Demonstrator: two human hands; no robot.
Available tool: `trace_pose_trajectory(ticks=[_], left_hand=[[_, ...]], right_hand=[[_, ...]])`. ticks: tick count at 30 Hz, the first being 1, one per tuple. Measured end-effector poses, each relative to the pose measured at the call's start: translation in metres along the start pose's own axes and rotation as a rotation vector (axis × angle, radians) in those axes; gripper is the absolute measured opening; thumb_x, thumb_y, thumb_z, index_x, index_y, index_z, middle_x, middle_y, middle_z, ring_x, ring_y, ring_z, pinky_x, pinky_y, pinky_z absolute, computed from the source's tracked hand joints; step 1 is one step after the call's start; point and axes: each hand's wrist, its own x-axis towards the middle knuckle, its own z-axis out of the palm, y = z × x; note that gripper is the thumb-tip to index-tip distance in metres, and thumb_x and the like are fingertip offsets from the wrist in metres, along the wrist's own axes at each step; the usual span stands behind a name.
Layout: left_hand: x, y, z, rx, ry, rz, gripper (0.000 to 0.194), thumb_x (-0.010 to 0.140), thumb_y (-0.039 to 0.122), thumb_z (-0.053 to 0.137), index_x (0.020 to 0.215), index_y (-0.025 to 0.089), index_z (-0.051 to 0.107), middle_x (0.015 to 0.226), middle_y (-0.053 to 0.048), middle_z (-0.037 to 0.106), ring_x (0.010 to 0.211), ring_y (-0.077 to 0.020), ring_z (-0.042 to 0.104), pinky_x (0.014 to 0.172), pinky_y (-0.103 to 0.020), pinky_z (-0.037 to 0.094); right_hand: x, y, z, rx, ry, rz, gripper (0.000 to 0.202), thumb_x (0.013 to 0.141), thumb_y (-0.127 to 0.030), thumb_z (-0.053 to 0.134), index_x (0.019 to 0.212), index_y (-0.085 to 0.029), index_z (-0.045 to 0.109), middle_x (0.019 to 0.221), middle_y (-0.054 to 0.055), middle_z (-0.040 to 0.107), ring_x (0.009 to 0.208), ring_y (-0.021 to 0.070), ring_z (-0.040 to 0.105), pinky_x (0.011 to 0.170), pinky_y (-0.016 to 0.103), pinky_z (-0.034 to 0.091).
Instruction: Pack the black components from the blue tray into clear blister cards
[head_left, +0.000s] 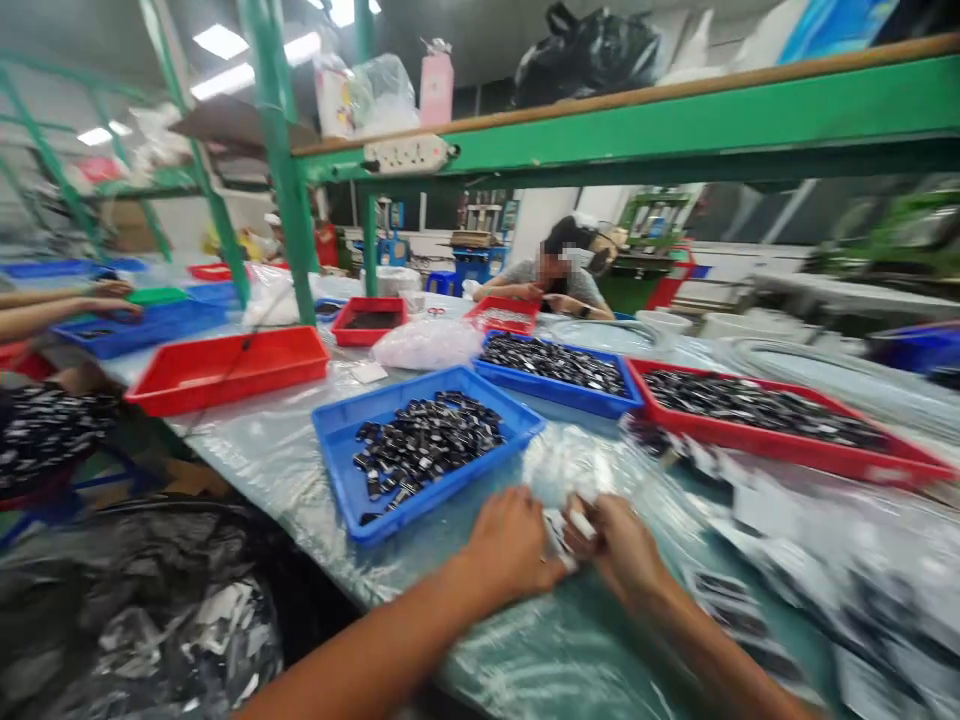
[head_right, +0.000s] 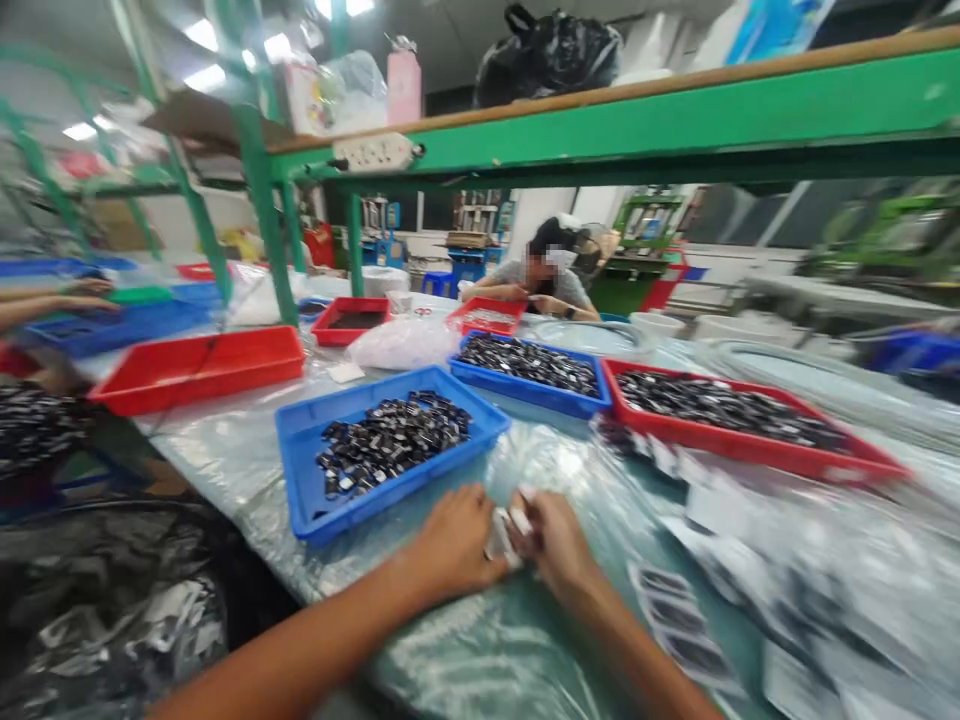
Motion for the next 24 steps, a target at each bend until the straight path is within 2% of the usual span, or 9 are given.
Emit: trace_pose_trajectory(ticks=[3,5,9,13,16,18,22,24], left_hand=[[-0.005,-0.001,-0.008,-0.081,-0.016,-0.042,0.047,0.076,0.050,0.063,0.107,0.015,0.059,0.111,-0.015,0.056,0.104,-0.0323,0.055,0.092,-0.043,0.045],[-0.007,-0.004,-0.011,-0.122,-0.005,-0.065,0.044,0.075,0.045,0.064,0.109,0.017,0.058,0.109,-0.012,0.055,0.101,-0.0300,0.057,0.088,-0.040,0.046],[-0.008,-0.007,-0.012,-0.143,0.016,-0.111,0.034,0.076,0.036,0.060,0.104,0.017,0.058,0.104,-0.010,0.056,0.095,-0.0279,0.060,0.081,-0.036,0.046],[-0.002,-0.012,-0.008,-0.179,0.022,-0.151,0.034,0.070,0.033,0.066,0.099,0.017,0.060,0.097,-0.008,0.060,0.089,-0.0273,0.062,0.076,-0.034,0.046],[0.002,-0.017,-0.004,-0.224,0.034,-0.182,0.032,0.066,0.030,0.069,0.094,0.017,0.062,0.094,-0.007,0.061,0.090,-0.0272,0.062,0.077,-0.033,0.046],[0.002,-0.017,-0.003,-0.230,0.042,-0.181,0.030,0.066,0.029,0.069,0.093,0.017,0.062,0.095,-0.007,0.061,0.091,-0.0272,0.062,0.077,-0.033,0.046],[-0.003,-0.014,-0.007,-0.225,0.026,-0.132,0.033,0.068,0.033,0.069,0.096,0.018,0.063,0.097,-0.008,0.060,0.093,-0.0284,0.060,0.080,-0.036,0.046],[-0.006,-0.013,-0.011,-0.249,0.007,-0.098,0.038,0.070,0.034,0.067,0.105,0.018,0.062,0.103,-0.009,0.060,0.097,-0.0292,0.059,0.084,-0.039,0.046]], right_hand=[[0.011,-0.014,0.012,0.194,0.081,-0.019,0.038,0.076,-0.039,0.051,0.048,-0.021,0.035,0.045,-0.007,0.021,0.038,0.0071,0.013,0.041,0.024,0.014],[0.021,-0.014,0.020,0.257,0.095,-0.056,0.038,0.077,-0.039,0.051,0.048,-0.020,0.034,0.045,-0.007,0.021,0.038,0.0065,0.013,0.042,0.024,0.014],[0.034,0.003,0.031,0.222,0.112,-0.060,0.039,0.078,-0.042,0.053,0.049,-0.019,0.039,0.046,-0.007,0.026,0.039,0.0061,0.016,0.042,0.023,0.012],[0.042,0.022,0.037,0.177,0.120,-0.092,0.044,0.080,-0.045,0.054,0.048,-0.019,0.038,0.043,-0.006,0.028,0.038,0.0064,0.021,0.040,0.023,0.014],[0.040,0.025,0.043,0.193,0.154,-0.104,0.044,0.081,-0.046,0.052,0.049,-0.020,0.036,0.042,-0.007,0.026,0.036,0.0066,0.021,0.039,0.023,0.016],[0.030,0.022,0.045,0.188,0.119,-0.050,0.043,0.082,-0.044,0.051,0.049,-0.021,0.037,0.041,-0.007,0.026,0.035,0.0063,0.019,0.038,0.023,0.014],[0.009,0.006,0.031,0.177,-0.010,0.068,0.040,0.081,-0.044,0.049,0.051,-0.021,0.035,0.044,-0.009,0.021,0.036,0.0060,0.015,0.039,0.023,0.013],[0.008,-0.007,0.011,0.050,0.067,0.081,0.037,0.082,-0.045,0.044,0.055,-0.022,0.033,0.047,-0.010,0.019,0.038,0.0068,0.014,0.039,0.022,0.017]])
